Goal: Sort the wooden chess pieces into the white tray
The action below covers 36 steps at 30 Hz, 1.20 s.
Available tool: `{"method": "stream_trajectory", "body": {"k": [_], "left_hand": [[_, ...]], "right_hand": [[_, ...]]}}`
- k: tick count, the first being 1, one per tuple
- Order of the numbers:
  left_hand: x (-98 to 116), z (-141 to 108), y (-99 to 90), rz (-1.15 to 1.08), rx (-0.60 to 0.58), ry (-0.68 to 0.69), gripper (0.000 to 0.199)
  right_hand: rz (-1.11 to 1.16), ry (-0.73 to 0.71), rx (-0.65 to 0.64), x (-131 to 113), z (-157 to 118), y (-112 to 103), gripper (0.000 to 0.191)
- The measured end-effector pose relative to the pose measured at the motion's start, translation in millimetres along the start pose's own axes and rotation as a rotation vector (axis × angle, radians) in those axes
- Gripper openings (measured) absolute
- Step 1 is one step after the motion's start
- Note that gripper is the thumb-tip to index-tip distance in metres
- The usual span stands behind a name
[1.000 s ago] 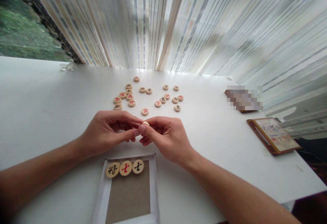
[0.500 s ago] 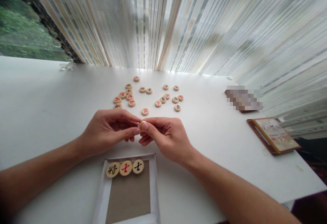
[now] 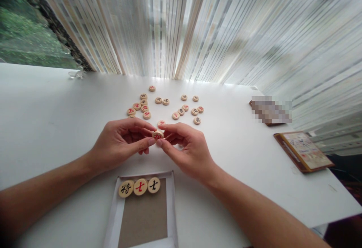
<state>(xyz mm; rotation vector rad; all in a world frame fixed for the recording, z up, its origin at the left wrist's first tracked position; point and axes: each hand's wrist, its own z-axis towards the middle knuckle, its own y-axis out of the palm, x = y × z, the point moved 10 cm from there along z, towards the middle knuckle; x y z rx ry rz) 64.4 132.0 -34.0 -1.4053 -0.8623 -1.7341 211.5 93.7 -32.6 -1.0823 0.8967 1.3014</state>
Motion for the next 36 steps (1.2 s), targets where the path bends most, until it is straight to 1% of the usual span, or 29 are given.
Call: {"method": "stream_trajectory", "body": {"k": [5, 10, 13, 18, 22, 27, 30, 31, 34, 36], "left_hand": [[-1, -1, -2.9, 0.019, 0.026, -0.012, 0.025], [-5, -2, -2.4, 0.023, 0.009, -0.026, 0.026], [-6, -2, -2.1, 0.014, -0.004, -0.024, 0.025], [-7, 0, -2.5, 0.001, -0.013, -0.033, 0.03], [-7, 1, -2.2, -0.012, -0.021, -0.042, 0.029], [-5, 0, -0.3, 0.004, -0.039, -0.052, 0.019], [-7, 0, 1.1, 0.003, -0.049, -0.061, 0.014], [-8, -1, 1.9, -0.007, -0.057, -0.059, 0.015], [-8, -1, 4.6, -0.04, -0.082, -0.037, 0.031], [-7, -2, 5.9, -0.033, -0.094, -0.02, 0.033]], "right_hand": [[-0.061, -0.05, 0.007, -5, 0, -2, 0.033], [-0.134, -0.1, -0.002, -11, -1, -1, 0.024], [-0.133, -0.093, 0.004, -11, -1, -1, 0.024], [-0.01, -0.022, 0.01, -3, 2, -2, 0.03], [0.091, 0.048, 0.01, 3, 3, -1, 0.031], [0.086, 0.097, -0.013, 2, 4, 2, 0.024], [0.092, 0.144, -0.032, 6, 4, 4, 0.029], [0.105, 0.165, -0.038, 8, 3, 5, 0.031], [0.156, 0.242, -0.075, 16, 2, 10, 0.04], [0.184, 0.291, -0.108, 19, 1, 14, 0.043]]}}
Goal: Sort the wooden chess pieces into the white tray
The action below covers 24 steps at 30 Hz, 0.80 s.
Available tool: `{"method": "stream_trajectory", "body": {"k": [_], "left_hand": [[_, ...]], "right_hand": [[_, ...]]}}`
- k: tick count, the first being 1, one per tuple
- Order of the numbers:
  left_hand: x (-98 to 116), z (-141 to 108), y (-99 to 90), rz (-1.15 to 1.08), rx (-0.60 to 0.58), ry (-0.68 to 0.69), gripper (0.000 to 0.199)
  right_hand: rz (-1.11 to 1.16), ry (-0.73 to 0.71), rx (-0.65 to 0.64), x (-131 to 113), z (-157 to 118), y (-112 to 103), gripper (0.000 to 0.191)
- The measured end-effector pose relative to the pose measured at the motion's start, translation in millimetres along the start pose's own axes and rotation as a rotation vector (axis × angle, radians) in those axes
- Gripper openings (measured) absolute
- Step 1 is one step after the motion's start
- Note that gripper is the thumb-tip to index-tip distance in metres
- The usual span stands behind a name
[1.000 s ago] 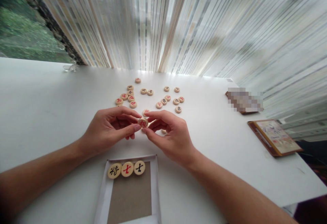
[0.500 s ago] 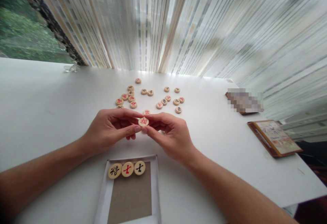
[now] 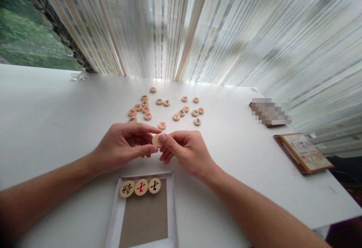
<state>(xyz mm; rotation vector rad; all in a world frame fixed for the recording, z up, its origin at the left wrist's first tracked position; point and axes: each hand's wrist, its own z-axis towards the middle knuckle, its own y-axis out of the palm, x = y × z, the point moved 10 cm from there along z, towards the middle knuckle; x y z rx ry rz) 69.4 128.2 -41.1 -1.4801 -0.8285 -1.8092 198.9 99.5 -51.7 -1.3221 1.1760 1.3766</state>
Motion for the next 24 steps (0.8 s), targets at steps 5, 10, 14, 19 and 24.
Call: {"method": "stream_trajectory", "body": {"k": [5, 10, 14, 19, 24], "left_hand": [[4, -2, 1.9, 0.09, -0.015, 0.053, 0.028], [14, -5, 7.1, 0.257, -0.048, 0.154, 0.024], [20, -6, 11.3, 0.305, -0.079, 0.203, 0.02], [17, -4, 4.9, 0.238, -0.022, 0.154, 0.023], [10, -3, -1.7, 0.141, 0.036, 0.094, 0.027]], "right_hand": [[0.071, 0.09, -0.038, 5, -1, 7, 0.037], [0.065, 0.141, -0.022, 12, -3, 6, 0.038], [0.029, 0.13, -0.029, 12, -3, 4, 0.036], [0.075, 0.071, -0.071, 7, -1, 6, 0.036], [0.193, 0.075, -0.117, 7, 1, 11, 0.028]]}}
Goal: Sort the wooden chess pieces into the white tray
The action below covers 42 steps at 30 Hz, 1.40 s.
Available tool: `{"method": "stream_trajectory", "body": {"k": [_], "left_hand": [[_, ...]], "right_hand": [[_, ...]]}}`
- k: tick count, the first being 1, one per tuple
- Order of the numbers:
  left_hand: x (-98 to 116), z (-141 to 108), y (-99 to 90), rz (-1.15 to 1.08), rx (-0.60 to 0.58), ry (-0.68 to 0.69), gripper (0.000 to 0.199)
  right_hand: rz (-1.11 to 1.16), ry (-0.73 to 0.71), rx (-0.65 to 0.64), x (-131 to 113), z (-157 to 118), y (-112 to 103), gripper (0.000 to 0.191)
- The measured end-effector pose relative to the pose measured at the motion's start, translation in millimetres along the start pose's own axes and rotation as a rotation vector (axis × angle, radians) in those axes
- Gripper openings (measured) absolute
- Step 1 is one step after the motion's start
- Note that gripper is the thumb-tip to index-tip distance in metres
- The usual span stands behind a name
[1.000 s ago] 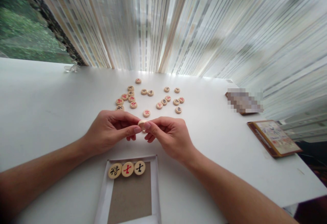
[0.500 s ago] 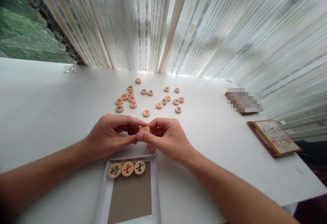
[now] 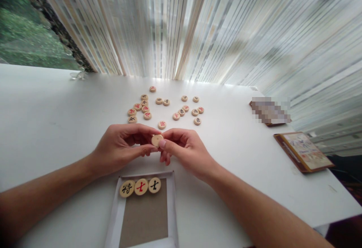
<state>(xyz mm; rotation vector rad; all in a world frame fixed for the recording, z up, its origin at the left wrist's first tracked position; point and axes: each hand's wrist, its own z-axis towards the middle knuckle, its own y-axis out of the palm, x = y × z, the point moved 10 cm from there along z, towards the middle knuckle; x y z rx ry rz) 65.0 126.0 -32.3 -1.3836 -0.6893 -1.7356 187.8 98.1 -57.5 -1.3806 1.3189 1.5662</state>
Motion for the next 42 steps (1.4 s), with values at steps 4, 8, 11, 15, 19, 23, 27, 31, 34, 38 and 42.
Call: {"method": "stream_trajectory", "body": {"k": [4, 8, 11, 15, 19, 23, 27, 31, 34, 38, 42], "left_hand": [[1, -1, 1.4, -0.002, -0.011, 0.013, 0.025], [7, -2, 3.2, 0.06, -0.025, 0.063, 0.025], [12, -2, 6.1, 0.106, -0.042, 0.101, 0.019], [14, -2, 10.2, 0.069, -0.07, 0.1, 0.016], [11, -2, 10.1, 0.042, -0.073, 0.075, 0.019], [9, -2, 9.2, 0.036, -0.077, 0.062, 0.02], [8, -2, 8.8, 0.003, -0.079, 0.05, 0.022], [7, -3, 9.1, -0.023, -0.085, 0.042, 0.023], [7, -2, 8.0, -0.02, -0.078, 0.038, 0.023], [8, -2, 7.6, -0.004, -0.074, 0.048, 0.024], [7, -1, 4.0, 0.037, -0.032, 0.068, 0.026]], "right_hand": [[0.026, 0.021, 0.004, 2, 0, 2, 0.029], [0.028, 0.054, 0.048, 7, -1, 1, 0.036], [-0.003, 0.055, 0.065, 8, -2, -1, 0.034], [-0.054, 0.029, 0.054, 5, -3, -2, 0.031], [-0.084, 0.01, 0.048, 2, -3, -1, 0.031], [-0.101, 0.01, 0.052, -1, -3, -1, 0.031], [-0.115, 0.007, 0.048, -3, -3, -1, 0.032], [-0.119, -0.006, 0.033, -4, -2, -1, 0.032], [-0.127, -0.006, 0.033, -3, -2, -1, 0.033], [-0.124, -0.013, 0.032, -3, -2, -2, 0.033], [-0.121, -0.047, 0.037, -5, -1, -4, 0.034]]}}
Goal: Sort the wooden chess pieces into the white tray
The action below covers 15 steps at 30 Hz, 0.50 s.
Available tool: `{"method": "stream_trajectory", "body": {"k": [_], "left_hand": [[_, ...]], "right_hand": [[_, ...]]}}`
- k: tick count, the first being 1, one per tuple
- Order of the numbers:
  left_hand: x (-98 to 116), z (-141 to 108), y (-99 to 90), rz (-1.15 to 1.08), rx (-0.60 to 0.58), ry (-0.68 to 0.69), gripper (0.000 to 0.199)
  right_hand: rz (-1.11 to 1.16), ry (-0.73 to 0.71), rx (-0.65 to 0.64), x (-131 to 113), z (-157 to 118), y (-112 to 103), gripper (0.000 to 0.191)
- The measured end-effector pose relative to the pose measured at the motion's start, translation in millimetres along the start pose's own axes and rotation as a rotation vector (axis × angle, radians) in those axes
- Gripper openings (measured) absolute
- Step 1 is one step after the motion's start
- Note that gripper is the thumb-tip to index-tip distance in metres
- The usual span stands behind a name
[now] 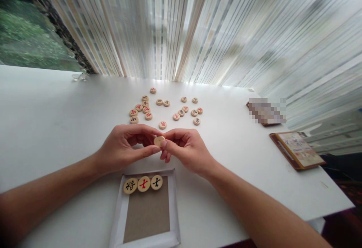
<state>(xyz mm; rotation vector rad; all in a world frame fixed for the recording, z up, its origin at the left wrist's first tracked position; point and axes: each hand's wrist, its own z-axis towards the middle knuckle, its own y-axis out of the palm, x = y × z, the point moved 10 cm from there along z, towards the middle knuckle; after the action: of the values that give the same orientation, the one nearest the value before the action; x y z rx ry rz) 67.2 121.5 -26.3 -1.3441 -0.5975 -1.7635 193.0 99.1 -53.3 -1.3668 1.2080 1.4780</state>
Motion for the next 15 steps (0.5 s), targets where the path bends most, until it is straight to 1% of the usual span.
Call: {"method": "stream_trajectory", "body": {"k": [3, 4, 6, 9, 10, 12, 15], "left_hand": [[-5, 0, -5.0, 0.04, 0.047, -0.018, 0.032], [-7, 0, -6.7, 0.058, 0.062, -0.02, 0.03], [-4, -1, -9.6, 0.106, 0.086, 0.01, 0.021], [10, -2, -10.2, 0.206, 0.097, 0.137, 0.005], [15, -3, -10.0, 0.239, 0.1, 0.188, 0.002], [24, -5, -9.0, 0.3, 0.1, 0.275, 0.006], [32, -9, -6.3, 0.396, 0.087, 0.386, 0.011]], "right_hand": [[-0.039, -0.047, 0.028, -3, 0, -4, 0.033], [-0.054, -0.066, 0.037, -4, 0, -5, 0.031], [-0.083, -0.107, 0.053, -7, -1, -7, 0.029], [-0.144, -0.148, 0.07, -10, -3, -7, 0.033], [-0.179, -0.161, 0.079, -12, -4, -8, 0.035], [-0.269, -0.184, 0.095, -16, -6, -7, 0.038], [-0.403, -0.196, 0.104, -23, -8, -6, 0.036]]}}
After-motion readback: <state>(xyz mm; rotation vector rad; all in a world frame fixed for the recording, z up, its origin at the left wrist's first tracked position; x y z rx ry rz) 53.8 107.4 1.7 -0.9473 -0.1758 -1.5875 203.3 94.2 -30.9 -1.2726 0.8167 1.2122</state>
